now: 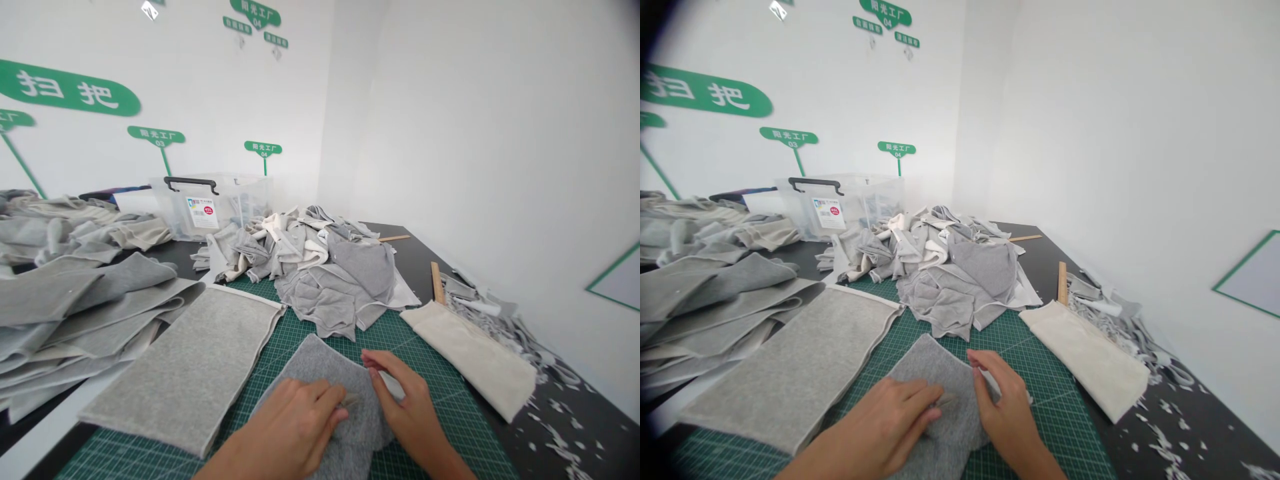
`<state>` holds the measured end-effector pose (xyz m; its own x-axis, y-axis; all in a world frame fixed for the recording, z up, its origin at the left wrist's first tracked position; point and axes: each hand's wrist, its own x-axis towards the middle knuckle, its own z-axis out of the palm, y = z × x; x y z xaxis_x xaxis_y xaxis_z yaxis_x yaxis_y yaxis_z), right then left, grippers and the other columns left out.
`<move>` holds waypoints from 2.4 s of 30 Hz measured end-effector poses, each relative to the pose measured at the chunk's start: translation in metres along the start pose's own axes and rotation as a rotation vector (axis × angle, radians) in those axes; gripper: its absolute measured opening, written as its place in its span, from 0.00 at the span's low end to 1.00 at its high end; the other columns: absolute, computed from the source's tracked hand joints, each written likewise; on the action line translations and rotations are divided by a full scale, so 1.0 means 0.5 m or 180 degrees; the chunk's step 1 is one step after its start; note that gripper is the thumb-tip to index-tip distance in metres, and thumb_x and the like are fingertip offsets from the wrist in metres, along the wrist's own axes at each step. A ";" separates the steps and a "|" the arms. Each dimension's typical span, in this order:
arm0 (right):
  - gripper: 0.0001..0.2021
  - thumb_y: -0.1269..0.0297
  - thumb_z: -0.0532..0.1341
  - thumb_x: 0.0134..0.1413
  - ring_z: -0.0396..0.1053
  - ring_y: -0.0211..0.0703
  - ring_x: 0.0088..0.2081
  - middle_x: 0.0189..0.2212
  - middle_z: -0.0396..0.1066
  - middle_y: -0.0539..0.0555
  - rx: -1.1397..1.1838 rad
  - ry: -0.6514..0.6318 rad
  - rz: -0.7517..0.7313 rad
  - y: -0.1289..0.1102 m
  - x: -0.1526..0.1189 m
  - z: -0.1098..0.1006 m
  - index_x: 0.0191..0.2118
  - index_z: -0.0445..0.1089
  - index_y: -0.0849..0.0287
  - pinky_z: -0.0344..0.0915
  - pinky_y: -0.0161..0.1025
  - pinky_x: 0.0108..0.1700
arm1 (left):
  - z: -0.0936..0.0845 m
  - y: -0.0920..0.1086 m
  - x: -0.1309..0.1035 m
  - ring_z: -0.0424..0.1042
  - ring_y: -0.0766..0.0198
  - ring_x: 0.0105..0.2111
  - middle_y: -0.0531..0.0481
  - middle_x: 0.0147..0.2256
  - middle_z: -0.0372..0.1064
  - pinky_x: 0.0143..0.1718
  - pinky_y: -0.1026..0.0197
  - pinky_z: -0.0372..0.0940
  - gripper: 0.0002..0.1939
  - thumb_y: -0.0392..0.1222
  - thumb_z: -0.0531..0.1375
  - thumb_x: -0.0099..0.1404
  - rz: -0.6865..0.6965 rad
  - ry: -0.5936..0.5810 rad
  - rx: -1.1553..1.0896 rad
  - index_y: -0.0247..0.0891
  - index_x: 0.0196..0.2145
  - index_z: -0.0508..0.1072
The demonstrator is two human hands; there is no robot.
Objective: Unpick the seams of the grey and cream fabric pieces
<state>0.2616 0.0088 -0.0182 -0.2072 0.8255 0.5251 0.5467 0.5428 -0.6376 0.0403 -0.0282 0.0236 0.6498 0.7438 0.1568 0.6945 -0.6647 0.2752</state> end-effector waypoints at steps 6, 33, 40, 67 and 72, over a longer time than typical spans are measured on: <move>0.12 0.68 0.55 0.60 0.72 0.42 0.43 0.43 0.73 0.53 -0.0030 -0.0008 0.0002 0.007 -0.002 0.002 0.47 0.70 0.53 0.69 0.38 0.47 | -0.006 0.003 -0.001 0.72 0.58 0.35 0.51 0.38 0.70 0.35 0.59 0.63 0.07 0.42 0.50 0.71 -0.0113 0.0005 -0.0057 0.42 0.44 0.64; 0.11 0.65 0.56 0.60 0.74 0.44 0.41 0.42 0.75 0.57 -0.0092 -0.0016 -0.0050 0.010 -0.004 0.010 0.46 0.71 0.56 0.72 0.37 0.44 | -0.044 -0.016 -0.062 0.73 0.61 0.35 0.50 0.36 0.72 0.37 0.63 0.65 0.09 0.43 0.50 0.71 -0.0339 0.0163 0.0005 0.41 0.44 0.67; 0.11 0.64 0.56 0.59 0.74 0.46 0.41 0.41 0.75 0.57 -0.0152 -0.0007 -0.0032 0.000 -0.003 0.008 0.46 0.72 0.56 0.72 0.42 0.45 | -0.044 0.009 -0.130 0.74 0.62 0.30 0.53 0.34 0.72 0.30 0.64 0.64 0.08 0.44 0.50 0.72 0.0014 -0.0289 -0.0034 0.41 0.41 0.68; 0.39 0.48 0.61 0.53 0.54 0.58 0.63 0.64 0.52 0.60 -0.1146 -0.1559 -0.0232 -0.095 -0.046 0.001 0.66 0.47 0.53 0.56 0.55 0.61 | -0.026 -0.072 -0.315 0.73 0.60 0.43 0.45 0.46 0.72 0.44 0.60 0.68 0.16 0.42 0.52 0.71 -0.1133 0.1509 -0.0338 0.38 0.54 0.65; 0.32 0.48 0.61 0.52 0.55 0.63 0.61 0.61 0.57 0.60 -0.1739 -0.1726 -0.0650 -0.096 -0.081 0.056 0.62 0.57 0.48 0.53 0.66 0.59 | -0.011 -0.092 -0.365 0.74 0.60 0.44 0.47 0.48 0.72 0.45 0.60 0.68 0.16 0.41 0.54 0.69 -0.1390 0.1834 -0.0531 0.39 0.53 0.66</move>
<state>0.2210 -0.0463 -0.0244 -0.6355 0.7543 0.1646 0.7466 0.6548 -0.1181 -0.1119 -0.1332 -0.0123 0.0281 0.8873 0.4603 0.7666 -0.3147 0.5597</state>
